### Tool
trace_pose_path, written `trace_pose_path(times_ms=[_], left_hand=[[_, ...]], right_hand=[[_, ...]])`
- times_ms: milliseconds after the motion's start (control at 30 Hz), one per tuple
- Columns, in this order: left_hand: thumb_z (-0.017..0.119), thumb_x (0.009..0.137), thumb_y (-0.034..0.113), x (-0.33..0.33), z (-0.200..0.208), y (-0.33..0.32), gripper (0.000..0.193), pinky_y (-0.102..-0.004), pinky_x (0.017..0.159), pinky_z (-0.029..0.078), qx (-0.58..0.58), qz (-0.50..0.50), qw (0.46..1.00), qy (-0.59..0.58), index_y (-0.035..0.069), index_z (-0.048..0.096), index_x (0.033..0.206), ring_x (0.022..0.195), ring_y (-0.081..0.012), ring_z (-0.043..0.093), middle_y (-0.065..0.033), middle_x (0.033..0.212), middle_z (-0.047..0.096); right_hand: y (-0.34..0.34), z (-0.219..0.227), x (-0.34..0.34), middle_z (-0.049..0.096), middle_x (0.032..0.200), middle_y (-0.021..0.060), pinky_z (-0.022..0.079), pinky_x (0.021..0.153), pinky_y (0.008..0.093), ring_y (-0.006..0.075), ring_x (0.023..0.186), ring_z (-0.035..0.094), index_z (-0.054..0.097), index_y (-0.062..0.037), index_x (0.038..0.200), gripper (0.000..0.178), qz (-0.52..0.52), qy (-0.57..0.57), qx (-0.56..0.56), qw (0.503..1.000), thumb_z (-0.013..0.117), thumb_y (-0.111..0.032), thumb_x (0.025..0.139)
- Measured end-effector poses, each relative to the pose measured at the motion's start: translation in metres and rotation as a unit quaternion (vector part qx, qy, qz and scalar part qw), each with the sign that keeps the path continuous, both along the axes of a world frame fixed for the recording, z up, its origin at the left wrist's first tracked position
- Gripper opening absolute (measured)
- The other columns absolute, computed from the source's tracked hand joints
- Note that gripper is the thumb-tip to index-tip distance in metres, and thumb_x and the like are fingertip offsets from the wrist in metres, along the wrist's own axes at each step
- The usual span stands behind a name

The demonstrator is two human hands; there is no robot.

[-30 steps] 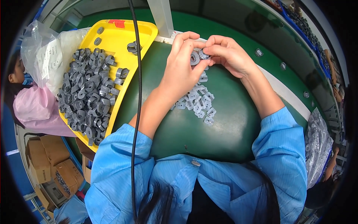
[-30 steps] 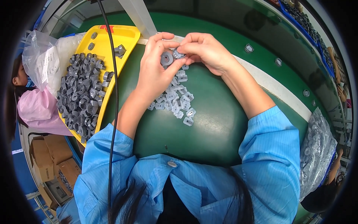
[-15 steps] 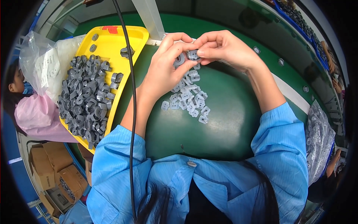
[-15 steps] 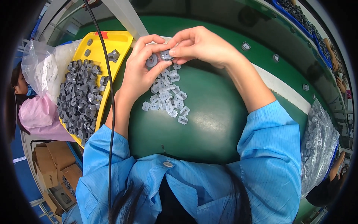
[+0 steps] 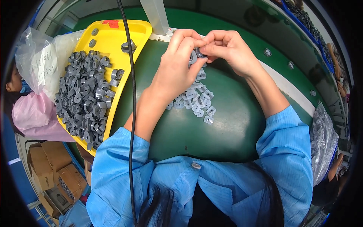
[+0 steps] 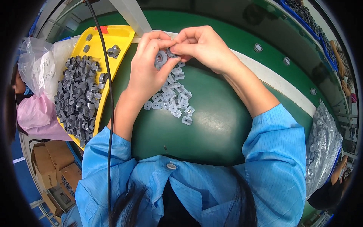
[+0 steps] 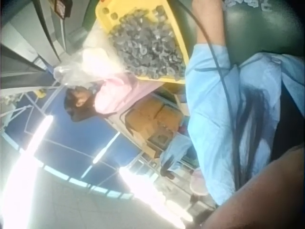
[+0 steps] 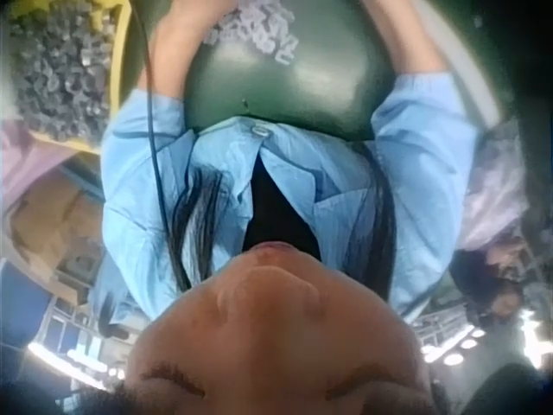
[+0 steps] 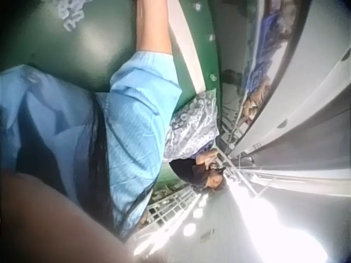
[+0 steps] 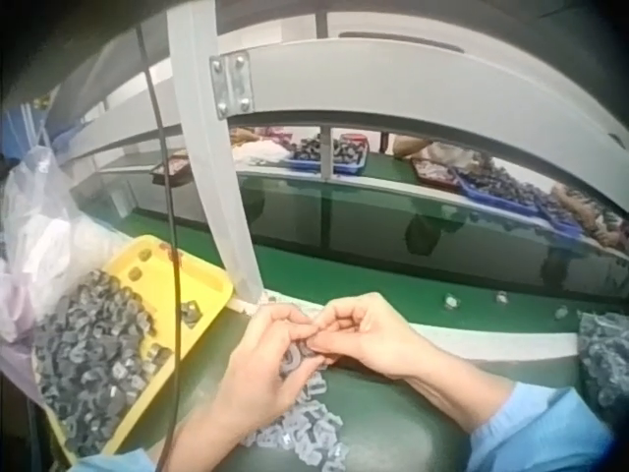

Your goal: The person assembles small grey plastic bases with white plastic clips by hand at a manufacturing workstation.

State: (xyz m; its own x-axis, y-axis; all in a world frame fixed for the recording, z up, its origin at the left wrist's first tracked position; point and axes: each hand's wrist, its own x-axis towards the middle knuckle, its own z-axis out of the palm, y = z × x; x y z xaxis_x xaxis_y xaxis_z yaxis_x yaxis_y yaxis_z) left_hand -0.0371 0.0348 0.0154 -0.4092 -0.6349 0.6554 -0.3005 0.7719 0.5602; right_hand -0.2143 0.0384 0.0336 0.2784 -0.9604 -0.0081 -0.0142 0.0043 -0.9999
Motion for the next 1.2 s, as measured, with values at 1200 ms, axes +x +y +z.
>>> trace_pose_path(times_ms=[1200], left_hand=[[0.068, 0.083, 0.026, 0.009, -0.007, -0.012, 0.032, -0.0222, 0.049, 0.034, 0.285, 0.079, 0.948, 0.117, 0.004, 0.054, 0.101, 0.056, -0.0045, 0.044, -0.0012, 0.072, 0.059]], right_hand=[[-0.032, -0.017, -0.046, 0.06, 0.077, 0.0003, 0.043, 0.059, 0.0203, 0.0072, 0.066, 0.054, 0.059, -0.0041, 0.093, 0.021, -0.079, -0.03, 0.068, 0.994, 0.069, -0.012, 0.076]])
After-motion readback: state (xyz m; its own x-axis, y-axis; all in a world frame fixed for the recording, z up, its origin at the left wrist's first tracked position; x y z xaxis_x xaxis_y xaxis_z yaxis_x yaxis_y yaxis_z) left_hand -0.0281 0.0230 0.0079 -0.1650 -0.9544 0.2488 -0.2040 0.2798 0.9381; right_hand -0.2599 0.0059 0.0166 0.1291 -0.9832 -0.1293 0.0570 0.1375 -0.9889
